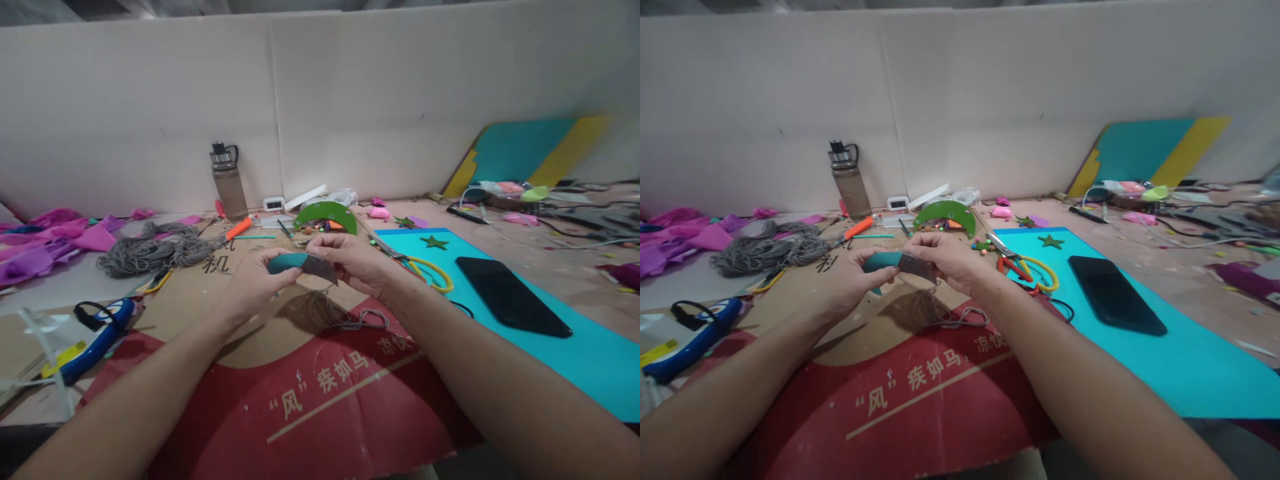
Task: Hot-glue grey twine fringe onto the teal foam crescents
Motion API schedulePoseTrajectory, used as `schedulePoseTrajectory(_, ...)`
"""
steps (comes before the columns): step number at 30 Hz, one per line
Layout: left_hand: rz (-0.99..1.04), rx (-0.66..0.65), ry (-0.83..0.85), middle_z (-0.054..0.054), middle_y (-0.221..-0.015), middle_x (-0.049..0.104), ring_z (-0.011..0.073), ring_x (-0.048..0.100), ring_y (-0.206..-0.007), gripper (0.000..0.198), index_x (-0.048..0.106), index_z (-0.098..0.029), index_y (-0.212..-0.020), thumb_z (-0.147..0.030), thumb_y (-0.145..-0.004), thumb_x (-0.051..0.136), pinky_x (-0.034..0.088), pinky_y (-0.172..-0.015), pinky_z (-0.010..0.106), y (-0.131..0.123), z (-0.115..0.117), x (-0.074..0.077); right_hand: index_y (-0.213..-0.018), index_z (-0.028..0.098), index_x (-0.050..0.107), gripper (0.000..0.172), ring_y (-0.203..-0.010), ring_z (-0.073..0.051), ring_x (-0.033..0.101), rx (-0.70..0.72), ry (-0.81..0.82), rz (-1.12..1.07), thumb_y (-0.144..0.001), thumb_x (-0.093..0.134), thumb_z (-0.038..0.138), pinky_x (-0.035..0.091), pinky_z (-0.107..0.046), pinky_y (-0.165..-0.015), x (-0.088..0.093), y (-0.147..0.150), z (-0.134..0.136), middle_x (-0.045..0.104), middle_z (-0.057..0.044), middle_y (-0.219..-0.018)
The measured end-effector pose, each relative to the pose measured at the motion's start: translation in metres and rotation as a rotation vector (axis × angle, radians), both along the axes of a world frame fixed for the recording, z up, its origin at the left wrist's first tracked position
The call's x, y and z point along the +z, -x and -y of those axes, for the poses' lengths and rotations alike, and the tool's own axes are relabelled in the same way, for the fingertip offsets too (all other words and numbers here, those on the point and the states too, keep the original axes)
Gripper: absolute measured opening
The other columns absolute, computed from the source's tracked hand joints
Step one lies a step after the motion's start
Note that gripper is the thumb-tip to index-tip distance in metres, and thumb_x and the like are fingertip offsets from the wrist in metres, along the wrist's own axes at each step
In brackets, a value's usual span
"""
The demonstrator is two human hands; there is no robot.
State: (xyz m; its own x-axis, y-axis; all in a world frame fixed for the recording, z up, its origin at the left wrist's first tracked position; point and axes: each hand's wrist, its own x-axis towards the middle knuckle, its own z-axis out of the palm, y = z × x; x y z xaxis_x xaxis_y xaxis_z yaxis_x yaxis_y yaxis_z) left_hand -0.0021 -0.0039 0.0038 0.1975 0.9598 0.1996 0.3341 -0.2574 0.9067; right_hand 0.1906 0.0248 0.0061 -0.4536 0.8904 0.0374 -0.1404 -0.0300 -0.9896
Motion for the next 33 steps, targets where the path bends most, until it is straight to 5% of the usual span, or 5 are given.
schedulePoseTrajectory(6, 0.195, -0.027, 0.071, -0.003, -0.063, 0.060, 0.0096, 0.050, -0.055, 0.022, 0.069, -0.017, -0.079, -0.034, -0.068, 0.078, 0.038, -0.054, 0.022, -0.002, -0.001, -0.002, -0.079, 0.020, 0.061, 0.022, -0.050, -0.006, 0.041, 0.087, 0.061, -0.116, -0.067, 0.078, 0.027, 0.030, -0.020, -0.047, 0.002, 0.001, 0.003, 0.053, 0.007, -0.062)
schedulePoseTrajectory(11, 0.453, -0.092, 0.207, -0.003, -0.058, 0.057, 0.0067, 0.046, -0.051, 0.023, 0.064, -0.015, -0.074, -0.027, -0.064, 0.080, 0.036, -0.052, 0.021, -0.006, -0.005, -0.003, -0.077, 0.020, 0.064, 0.013, -0.052, -0.006, 0.041, 0.010, 0.032, -0.178, -0.067, 0.071, 0.022, 0.030, -0.021, -0.047, -0.002, 0.007, 0.003, 0.054, 0.005, -0.067)
schedulePoseTrajectory(17, 0.585, -0.084, 0.301, -0.004, -0.057, 0.055, 0.0055, 0.047, -0.051, 0.025, 0.063, -0.015, -0.074, -0.026, -0.061, 0.081, 0.034, -0.050, 0.018, -0.006, -0.003, 0.002, -0.082, 0.020, 0.065, 0.025, -0.062, -0.010, 0.042, -0.084, -0.063, -0.204, -0.075, 0.066, 0.044, 0.035, -0.024, -0.054, -0.004, 0.015, 0.006, 0.055, 0.001, -0.078)
schedulePoseTrajectory(24, 0.475, -0.085, 0.267, -0.002, -0.060, 0.061, 0.0068, 0.051, -0.052, 0.024, 0.065, -0.015, -0.079, -0.030, -0.068, 0.080, 0.037, -0.049, 0.019, -0.003, -0.007, -0.005, -0.078, 0.017, 0.066, 0.027, -0.054, -0.006, 0.032, -0.133, -0.180, -0.138, -0.068, 0.078, 0.039, 0.024, -0.025, -0.052, -0.013, 0.016, 0.003, 0.047, 0.006, -0.062)
schedulePoseTrajectory(33, 0.250, -0.129, 0.099, -0.001, -0.063, 0.061, 0.0086, 0.051, -0.053, 0.027, 0.065, -0.015, -0.076, -0.038, -0.072, 0.078, 0.039, -0.052, 0.022, 0.005, -0.010, -0.007, -0.072, 0.014, 0.066, 0.030, -0.054, -0.004, 0.034, 0.046, 0.115, -0.282, -0.061, 0.086, 0.032, 0.024, -0.020, -0.050, -0.013, 0.010, 0.002, 0.048, 0.004, -0.062)
